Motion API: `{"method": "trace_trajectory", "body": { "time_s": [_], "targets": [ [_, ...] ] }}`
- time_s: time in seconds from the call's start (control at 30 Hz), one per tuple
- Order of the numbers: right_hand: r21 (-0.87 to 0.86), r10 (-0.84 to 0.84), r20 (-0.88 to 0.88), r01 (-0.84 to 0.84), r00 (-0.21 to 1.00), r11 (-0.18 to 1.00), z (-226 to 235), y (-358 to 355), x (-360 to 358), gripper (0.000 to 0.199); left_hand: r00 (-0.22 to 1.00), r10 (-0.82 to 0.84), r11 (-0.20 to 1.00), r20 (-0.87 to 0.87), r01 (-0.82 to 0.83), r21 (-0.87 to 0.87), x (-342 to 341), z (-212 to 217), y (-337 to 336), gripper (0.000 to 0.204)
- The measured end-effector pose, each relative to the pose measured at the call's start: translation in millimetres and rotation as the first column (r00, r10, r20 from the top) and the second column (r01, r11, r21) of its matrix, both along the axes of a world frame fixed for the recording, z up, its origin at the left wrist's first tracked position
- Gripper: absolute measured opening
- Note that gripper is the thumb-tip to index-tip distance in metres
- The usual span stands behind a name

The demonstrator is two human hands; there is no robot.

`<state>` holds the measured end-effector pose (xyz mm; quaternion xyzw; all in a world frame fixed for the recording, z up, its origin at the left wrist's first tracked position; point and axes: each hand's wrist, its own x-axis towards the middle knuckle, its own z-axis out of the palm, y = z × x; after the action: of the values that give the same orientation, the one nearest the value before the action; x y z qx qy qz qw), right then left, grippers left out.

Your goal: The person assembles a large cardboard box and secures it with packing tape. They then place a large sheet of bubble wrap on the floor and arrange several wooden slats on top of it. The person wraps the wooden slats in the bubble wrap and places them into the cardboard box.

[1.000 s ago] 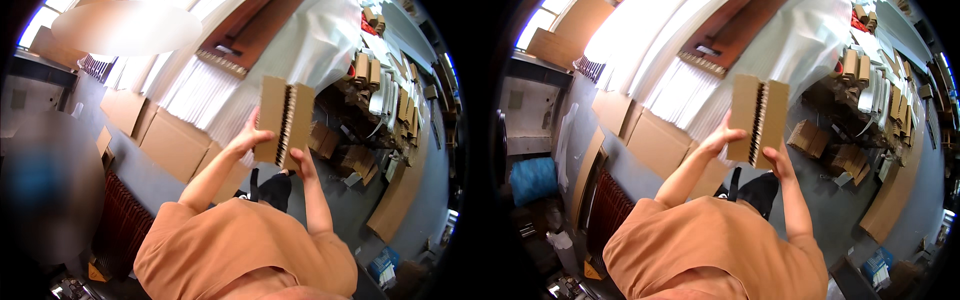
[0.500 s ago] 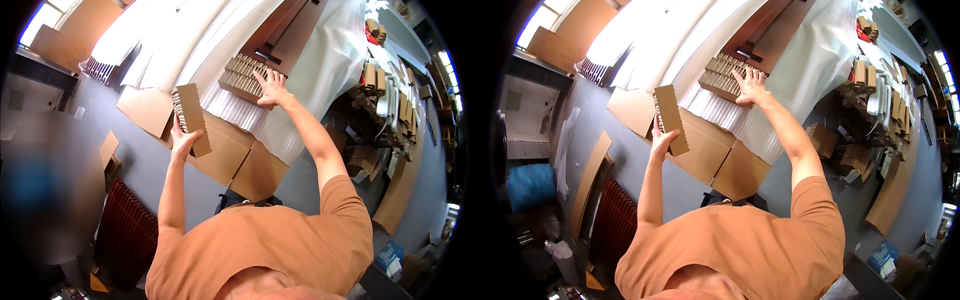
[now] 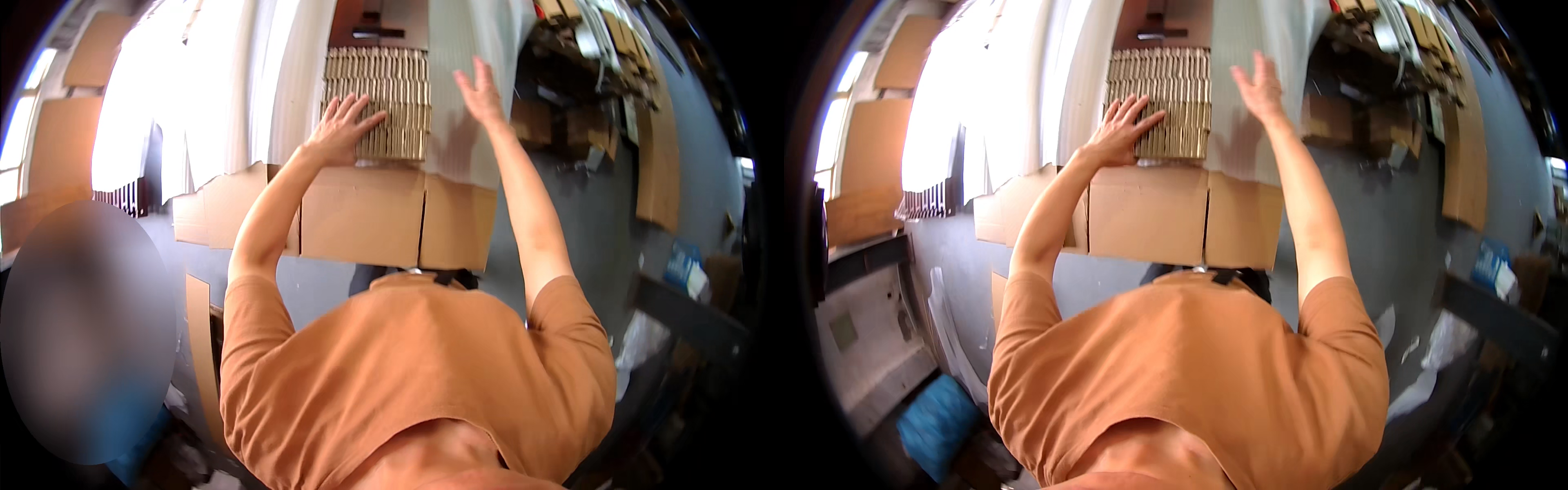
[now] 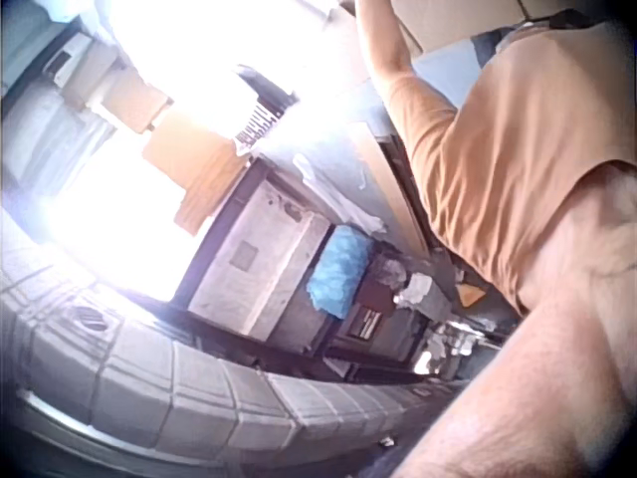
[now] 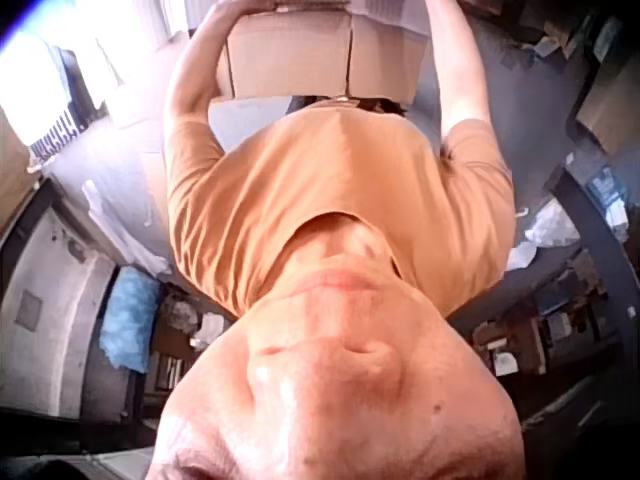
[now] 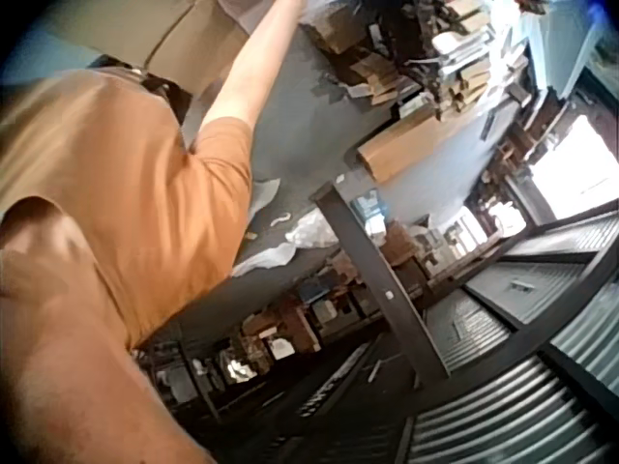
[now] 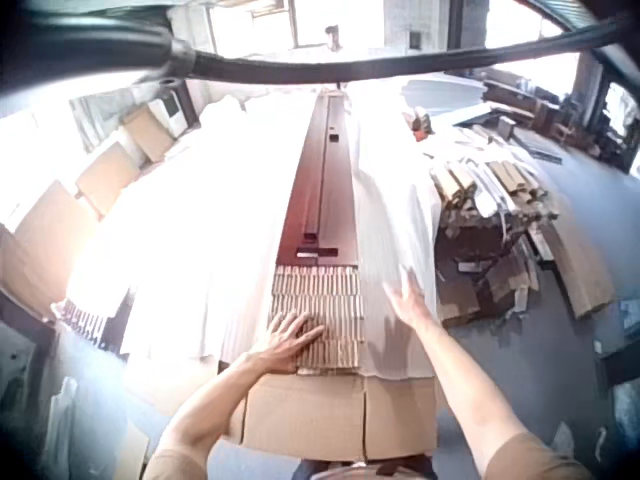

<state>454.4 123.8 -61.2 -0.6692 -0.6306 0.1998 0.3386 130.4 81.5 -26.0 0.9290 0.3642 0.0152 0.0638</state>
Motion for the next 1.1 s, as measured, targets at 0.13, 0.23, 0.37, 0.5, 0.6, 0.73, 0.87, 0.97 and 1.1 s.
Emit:
{"method": "trace_trajectory", "body": {
  "time_s": [0.13,0.23,0.37,0.5,0.6,0.73,0.87,0.97,1.1],
  "targets": [
    [-0.279,-0.539,0.058,0.532,0.840,0.799,-62,-98,93,0.091,0.999,0.028,0.999,-0.024,-0.029,-0.034,2,-21,-9,0.099],
    [-0.632,-0.835,-0.044,0.632,0.549,0.449,-123,-158,123,0.099,0.998,-0.003,0.999,-0.069,0.000,-0.046,8,-13,-5,0.091],
    [-0.740,-0.808,-0.556,0.326,0.196,0.588,-119,-148,90,0.047,0.999,0.034,0.996,0.005,-0.034,-0.085,-5,-13,-7,0.099],
    [-0.515,-0.647,-0.731,0.445,0.218,0.732,-123,-121,102,0.035,1.000,0.012,0.995,0.025,-0.010,-0.096,-1,-9,-5,0.100],
    [-0.358,-0.718,-0.630,0.709,0.298,0.608,-78,-101,88,0.027,1.000,0.028,0.997,-0.008,-0.029,-0.078,-5,-14,-5,0.100],
    [-0.011,-0.253,-0.900,0.561,0.355,0.828,27,-90,22,0.024,0.999,0.044,0.987,-0.021,-0.047,-0.153,-5,-14,-5,0.100],
    [0.036,-0.138,-0.515,0.182,0.846,0.983,114,-84,-88,0.028,1.000,0.007,0.979,0.028,-0.001,-0.204,-5,-10,-3,0.106],
    [0.162,0.183,-0.224,-0.148,0.957,0.976,84,-64,-162,0.027,0.995,0.039,0.962,0.090,-0.013,-0.271,-12,-17,2,0.111],
    [0.019,0.311,0.003,-0.311,0.950,0.950,40,-59,-227,0.026,0.767,0.340,0.886,0.544,-0.067,-0.459,-44,-29,11,0.045]
  ]
}}
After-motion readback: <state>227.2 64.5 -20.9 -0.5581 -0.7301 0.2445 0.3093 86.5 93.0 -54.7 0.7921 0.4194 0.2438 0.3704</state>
